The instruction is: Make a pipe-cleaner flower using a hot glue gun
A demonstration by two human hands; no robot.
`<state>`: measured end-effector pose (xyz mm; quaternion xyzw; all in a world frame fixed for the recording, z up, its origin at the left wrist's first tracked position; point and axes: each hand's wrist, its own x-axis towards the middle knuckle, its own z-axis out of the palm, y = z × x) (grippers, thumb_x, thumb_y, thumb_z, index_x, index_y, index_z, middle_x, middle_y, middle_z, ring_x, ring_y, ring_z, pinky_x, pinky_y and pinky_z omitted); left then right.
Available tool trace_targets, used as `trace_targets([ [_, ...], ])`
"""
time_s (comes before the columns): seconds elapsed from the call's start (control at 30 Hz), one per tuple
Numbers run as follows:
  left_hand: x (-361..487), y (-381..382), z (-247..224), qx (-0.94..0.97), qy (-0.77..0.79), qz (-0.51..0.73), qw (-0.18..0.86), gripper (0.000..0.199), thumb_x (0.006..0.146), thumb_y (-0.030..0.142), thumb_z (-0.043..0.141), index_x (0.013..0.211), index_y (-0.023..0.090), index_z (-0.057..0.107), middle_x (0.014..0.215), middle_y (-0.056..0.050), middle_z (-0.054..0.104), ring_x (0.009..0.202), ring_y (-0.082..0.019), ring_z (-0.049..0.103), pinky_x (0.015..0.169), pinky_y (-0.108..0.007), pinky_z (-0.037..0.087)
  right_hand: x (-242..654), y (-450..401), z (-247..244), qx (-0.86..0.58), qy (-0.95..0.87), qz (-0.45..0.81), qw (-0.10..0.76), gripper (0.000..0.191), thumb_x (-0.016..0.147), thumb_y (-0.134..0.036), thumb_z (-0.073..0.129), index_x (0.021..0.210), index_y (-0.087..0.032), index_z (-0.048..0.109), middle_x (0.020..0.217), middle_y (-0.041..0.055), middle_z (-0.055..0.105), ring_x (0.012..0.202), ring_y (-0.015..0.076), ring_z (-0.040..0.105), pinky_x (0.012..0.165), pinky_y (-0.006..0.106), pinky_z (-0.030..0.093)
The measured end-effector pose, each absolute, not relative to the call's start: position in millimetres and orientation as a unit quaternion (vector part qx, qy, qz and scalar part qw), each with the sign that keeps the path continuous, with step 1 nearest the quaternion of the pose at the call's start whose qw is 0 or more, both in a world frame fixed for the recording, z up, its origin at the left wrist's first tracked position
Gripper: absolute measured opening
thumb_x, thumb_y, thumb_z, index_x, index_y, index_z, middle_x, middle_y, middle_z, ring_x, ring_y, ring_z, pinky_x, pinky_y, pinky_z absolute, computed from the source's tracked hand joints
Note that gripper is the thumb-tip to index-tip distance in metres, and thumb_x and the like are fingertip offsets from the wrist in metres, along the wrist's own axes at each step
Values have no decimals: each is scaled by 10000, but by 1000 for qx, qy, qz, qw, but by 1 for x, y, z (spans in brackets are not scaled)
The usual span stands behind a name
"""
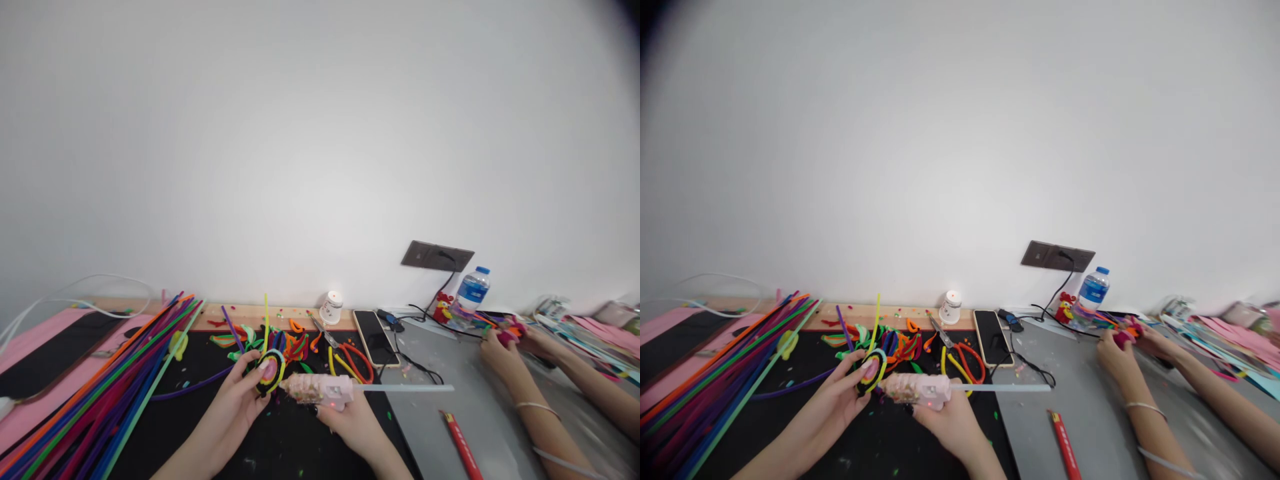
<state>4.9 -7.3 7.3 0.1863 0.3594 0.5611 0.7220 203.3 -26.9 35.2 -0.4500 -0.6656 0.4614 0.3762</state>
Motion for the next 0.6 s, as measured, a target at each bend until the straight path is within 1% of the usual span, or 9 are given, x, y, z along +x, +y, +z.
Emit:
trace_targets([
  [0.07, 5, -8, 8, 186, 360, 560, 723, 326, 718, 114, 689, 954, 254, 514, 859, 2, 683, 664, -100, 636, 566, -205, 500, 203, -27, 36, -454, -659, 465, 378, 369, 650, -64, 529, 938, -191, 721, 859, 5, 724, 732, 175, 643, 709, 254, 510],
  [0.17, 5, -8, 9, 185, 361, 560, 722, 325, 718, 113, 689, 954, 251, 514, 851, 1, 678, 655, -98, 631, 556, -200, 496, 202, -28, 41, -428, -656, 487, 386, 424, 662, -52, 511, 1009, -204, 700, 985, 15, 710, 872, 201, 647, 824, 296, 488],
  [0.23, 5, -9, 9, 185, 359, 561, 723, 326, 715, 114, 690, 955, 250, 516, 861, -3, 677, 675, -104, 636, 555, -199, 496, 202, -28, 43, -412, -658, 493, 393, 412, 682, -63, 521, 1030, -201, 692, 1028, 27, 698, 931, 212, 637, 873, 315, 467],
  [0.3, 4, -9, 9, 184, 362, 559, 723, 336, 709, 114, 695, 957, 252, 515, 869, -5, 679, 680, -109, 638, 553, -200, 497, 203, -27, 40, -413, -658, 484, 402, 366, 693, -86, 549, 1013, -185, 696, 1019, 44, 701, 926, 219, 639, 873, 324, 469],
  [0.43, 4, -10, 8, 192, 361, 550, 729, 342, 702, 124, 704, 958, 253, 519, 846, -1, 679, 654, -107, 634, 552, -201, 497, 207, -25, 28, -462, -639, 457, 411, 314, 680, -121, 586, 969, -154, 703, 929, 64, 719, 891, 236, 647, 837, 339, 495],
  [0.6, 4, -11, 8, 202, 359, 537, 737, 305, 717, 149, 696, 950, 251, 527, 803, 10, 665, 644, -98, 623, 540, -191, 483, 209, -23, 23, -469, -625, 453, 429, 329, 677, -137, 594, 988, -163, 695, 964, 76, 713, 904, 248, 648, 842, 365, 497],
])
